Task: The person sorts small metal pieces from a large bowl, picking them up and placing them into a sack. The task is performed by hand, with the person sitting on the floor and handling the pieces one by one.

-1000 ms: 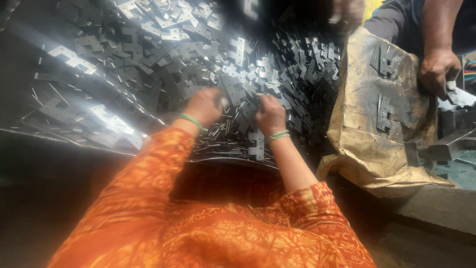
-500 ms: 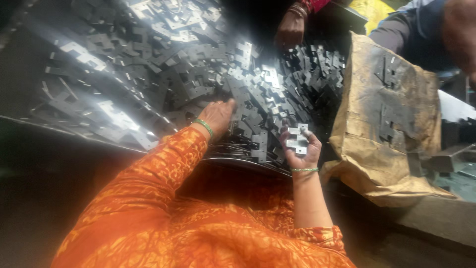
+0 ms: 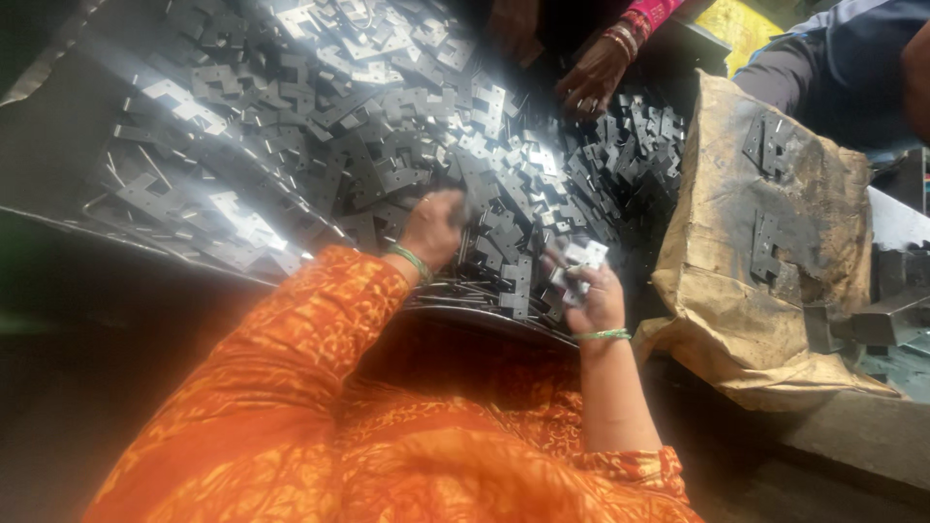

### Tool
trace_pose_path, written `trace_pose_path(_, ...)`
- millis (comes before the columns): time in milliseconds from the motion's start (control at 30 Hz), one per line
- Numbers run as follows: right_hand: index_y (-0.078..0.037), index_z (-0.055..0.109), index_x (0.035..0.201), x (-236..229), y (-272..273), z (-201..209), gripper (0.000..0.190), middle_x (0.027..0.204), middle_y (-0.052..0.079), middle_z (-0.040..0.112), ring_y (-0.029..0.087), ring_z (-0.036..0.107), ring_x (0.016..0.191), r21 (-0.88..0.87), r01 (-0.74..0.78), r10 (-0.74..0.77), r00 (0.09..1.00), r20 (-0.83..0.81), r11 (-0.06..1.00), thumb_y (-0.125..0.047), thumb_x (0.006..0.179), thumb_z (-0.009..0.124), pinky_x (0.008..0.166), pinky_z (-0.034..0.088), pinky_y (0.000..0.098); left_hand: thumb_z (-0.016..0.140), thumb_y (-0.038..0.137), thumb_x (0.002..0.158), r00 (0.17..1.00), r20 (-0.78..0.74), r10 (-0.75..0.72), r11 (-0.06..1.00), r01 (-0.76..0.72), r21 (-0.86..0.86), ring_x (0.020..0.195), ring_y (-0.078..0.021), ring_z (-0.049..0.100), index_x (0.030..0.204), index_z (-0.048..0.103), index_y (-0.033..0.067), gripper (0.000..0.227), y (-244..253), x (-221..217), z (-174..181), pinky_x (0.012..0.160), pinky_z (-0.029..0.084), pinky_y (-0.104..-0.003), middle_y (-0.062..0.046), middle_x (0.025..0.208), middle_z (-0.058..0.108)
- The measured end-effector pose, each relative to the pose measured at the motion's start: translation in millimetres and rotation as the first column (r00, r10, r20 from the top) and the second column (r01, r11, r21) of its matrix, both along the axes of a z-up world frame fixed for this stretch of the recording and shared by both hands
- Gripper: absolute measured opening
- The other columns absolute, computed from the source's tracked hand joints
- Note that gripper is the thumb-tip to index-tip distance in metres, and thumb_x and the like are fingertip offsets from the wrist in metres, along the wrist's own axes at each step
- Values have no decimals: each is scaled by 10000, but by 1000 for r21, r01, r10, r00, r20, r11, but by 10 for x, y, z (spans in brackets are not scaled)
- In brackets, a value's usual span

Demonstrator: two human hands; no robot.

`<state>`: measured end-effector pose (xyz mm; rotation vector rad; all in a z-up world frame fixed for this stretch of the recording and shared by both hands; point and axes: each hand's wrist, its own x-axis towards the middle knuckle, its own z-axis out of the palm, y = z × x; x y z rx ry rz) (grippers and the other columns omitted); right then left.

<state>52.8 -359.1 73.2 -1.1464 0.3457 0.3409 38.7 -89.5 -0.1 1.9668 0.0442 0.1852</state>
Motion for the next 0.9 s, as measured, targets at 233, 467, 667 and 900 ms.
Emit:
trace_pose_path(233,28,548,1372,-187,369,217,559,1194,208,704,327,718,1050,-618,-320,574,775,265,718,121,820,551,892,599,380,481,144,950,916,-325,-236,-163,-368,-916,876,-219,704,1110,671,90,254,-506,-491,42,702,579,-340,-71,984,764)
trace_pose_path(467,36,523,1438,-545,623,59,600,1150,251,708,342,702,1030,-932,43,828,444,341,360,65,849,640,885,584,385,662,272,930,896,-409,-172,366,-328,-871,970,-261,662,1382,386,115,552,-775,-542,289,817,551,-436,-122,1180,594)
trace_pose_path(667,68,597,1345,102,-592,397,469,1128,158,737,203,736,933,121,-103,69,964,258,987,116,878,603,858,620,318,787,562,823,861,-487,146,717,247,652,1071,-362,702,1135,726,59,595,529,-518,382,922,563,-488,-182,1137,734)
trace_pose_path(900,73,583,1374,672,-2099,1011,432,1104,186,749,182,765,855,-585,792,28,590,807,173,106,944,548,689,642,250,906,557,589,875,-397,276,414,265,871,1310,-341,546,1361,546,123,956,835,-683,110,1068,448,-508,-111,1344,621)
